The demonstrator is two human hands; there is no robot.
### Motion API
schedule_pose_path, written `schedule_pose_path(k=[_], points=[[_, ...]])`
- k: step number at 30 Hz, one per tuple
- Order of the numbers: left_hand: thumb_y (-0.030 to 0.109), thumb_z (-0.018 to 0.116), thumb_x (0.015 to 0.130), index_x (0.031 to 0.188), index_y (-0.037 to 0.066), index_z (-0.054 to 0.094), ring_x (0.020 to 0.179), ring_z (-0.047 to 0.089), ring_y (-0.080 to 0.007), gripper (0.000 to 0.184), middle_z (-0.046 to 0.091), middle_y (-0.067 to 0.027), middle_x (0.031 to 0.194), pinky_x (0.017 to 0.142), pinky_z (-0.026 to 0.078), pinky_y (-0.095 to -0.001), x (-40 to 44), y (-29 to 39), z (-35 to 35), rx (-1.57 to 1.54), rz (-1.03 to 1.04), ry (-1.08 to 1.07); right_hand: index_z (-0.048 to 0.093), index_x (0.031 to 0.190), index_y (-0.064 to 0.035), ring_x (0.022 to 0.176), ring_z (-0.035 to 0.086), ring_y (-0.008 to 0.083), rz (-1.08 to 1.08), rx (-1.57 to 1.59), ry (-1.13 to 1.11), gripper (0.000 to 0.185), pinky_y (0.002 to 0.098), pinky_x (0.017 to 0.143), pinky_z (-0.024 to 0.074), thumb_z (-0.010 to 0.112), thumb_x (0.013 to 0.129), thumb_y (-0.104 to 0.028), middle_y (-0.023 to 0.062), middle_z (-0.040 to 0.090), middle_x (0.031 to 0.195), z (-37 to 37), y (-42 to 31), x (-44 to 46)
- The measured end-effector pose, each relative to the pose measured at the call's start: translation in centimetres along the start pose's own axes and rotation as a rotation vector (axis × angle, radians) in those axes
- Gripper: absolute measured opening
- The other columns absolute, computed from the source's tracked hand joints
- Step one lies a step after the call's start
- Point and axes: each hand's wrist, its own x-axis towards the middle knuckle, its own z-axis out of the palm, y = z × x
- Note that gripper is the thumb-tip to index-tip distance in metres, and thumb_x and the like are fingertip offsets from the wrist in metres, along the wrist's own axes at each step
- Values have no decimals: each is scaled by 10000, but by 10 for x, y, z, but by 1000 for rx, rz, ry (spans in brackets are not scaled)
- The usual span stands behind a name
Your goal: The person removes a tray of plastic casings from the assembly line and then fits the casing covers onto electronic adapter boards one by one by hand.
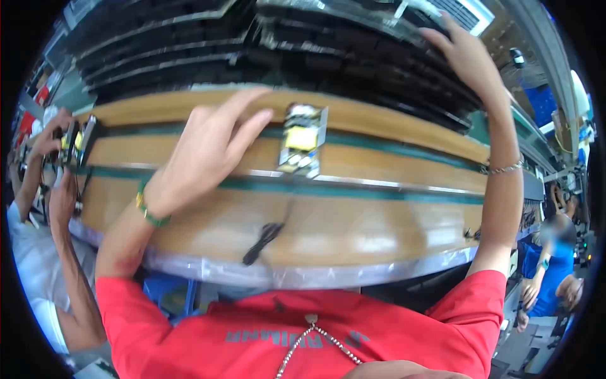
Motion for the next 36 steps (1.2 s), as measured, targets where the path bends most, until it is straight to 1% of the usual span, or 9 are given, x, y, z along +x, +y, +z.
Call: schedule_pose_path(k=[6, 12, 13, 19, 24, 27, 32, 33, 36], points=[[104, 559, 1025, 1223, 5, 661, 701, 570, -84, 244, 603, -22, 713, 687, 470, -242, -3, -21, 17, -152, 43, 110, 558, 1447, -76, 1131, 668, 215, 24, 315, 222, 593, 330, 943, 532, 743, 942, -327, 144, 688, 1239, -29, -3, -91], [98, 551, 1027, 1213, 0, 660, 714, 560, -83, 237, 602, -24, 739, 702, 469, -247, -4, -24, 18, -141, 41, 71, 524, 1464, -90, 991, 688, 316, -211, 114, 312, 749, 392, 901, 563, 847, 819, -289, 142, 703, 1219, -46, -42, -167], [101, 576, 1011, 1189, 12, 670, 674, 582, -101, 219, 622, -42, 718, 650, 467, -252, -3, -28, 21, -150, 73, 114, 538, 1460, -117, 944, 692, 232, -306, 158, 319, 867, 337, 837, 577, 917, 680, -100, 86, 709, 1226, -43, -42, -171], [91, 603, 993, 1140, 23, 682, 638, 602, -121, 180, 628, -59, 698, 612, 481, -265, -5, -28, 23, -144, 103, 163, 487, 1433, 50, 1211, 621, 227, -230, 871, 241, 779, 363, 1069, 501, 823, 733, 107, 203, 598, 1389, -19, -45, -196], [94, 615, 983, 1121, 22, 687, 652, 623, -141, 172, 641, -68, 719, 622, 497, -278, -1, -29, 23, -159, 141, 165, 514, 1402, 85, 1219, 617, 230, -193, 1059, 207, 730, 374, 1082, 489, 799, 732, 134, 212, 608, 1374, -21, -44, -196], [144, 608, 1002, 1120, 18, 699, 708, 653, -143, 195, 692, -81, 805, 657, 523, -296, 6, -26, 25, -58, 189, 204, 629, 1336, 30, 1217, 615, 238, -23, 588, 149, 425, 360, 1082, 451, 609, 919, -52, 161, 649, 1333, -42, -47, -188], [259, 571, 907, 917, 38, 702, 726, 710, -367, 257, 710, -203, 798, 655, 578, -444, 33, -32, 38, 38, 295, 92, 585, 1369, 41, 1262, 576, 243, -279, 608, 36, 546, 368, 1109, 417, 672, 855, -120, 167, 603, 1379, 20, -89, -163], [254, 520, 873, 918, 21, 722, 766, 703, -396, 312, 714, -218, 818, 702, 580, -479, 28, -12, 20, 74, 52, -71, 576, 1376, 43, 1271, 568, 244, -320, 645, -5, 572, 370, 1115, 410, 685, 842, -133, 168, 594, 1388, 38, -104, -161], [292, 478, 844, 925, 66, 744, 893, 665, -403, 358, 722, -205, 910, 807, 520, -528, 55, -37, 41, 5, 128, -52, 549, 1395, 50, 1299, 544, 248, -425, 746, -141, 656, 375, 1131, 389, 723, 803, -174, 171, 567, 1416, 72, -146, -158]])
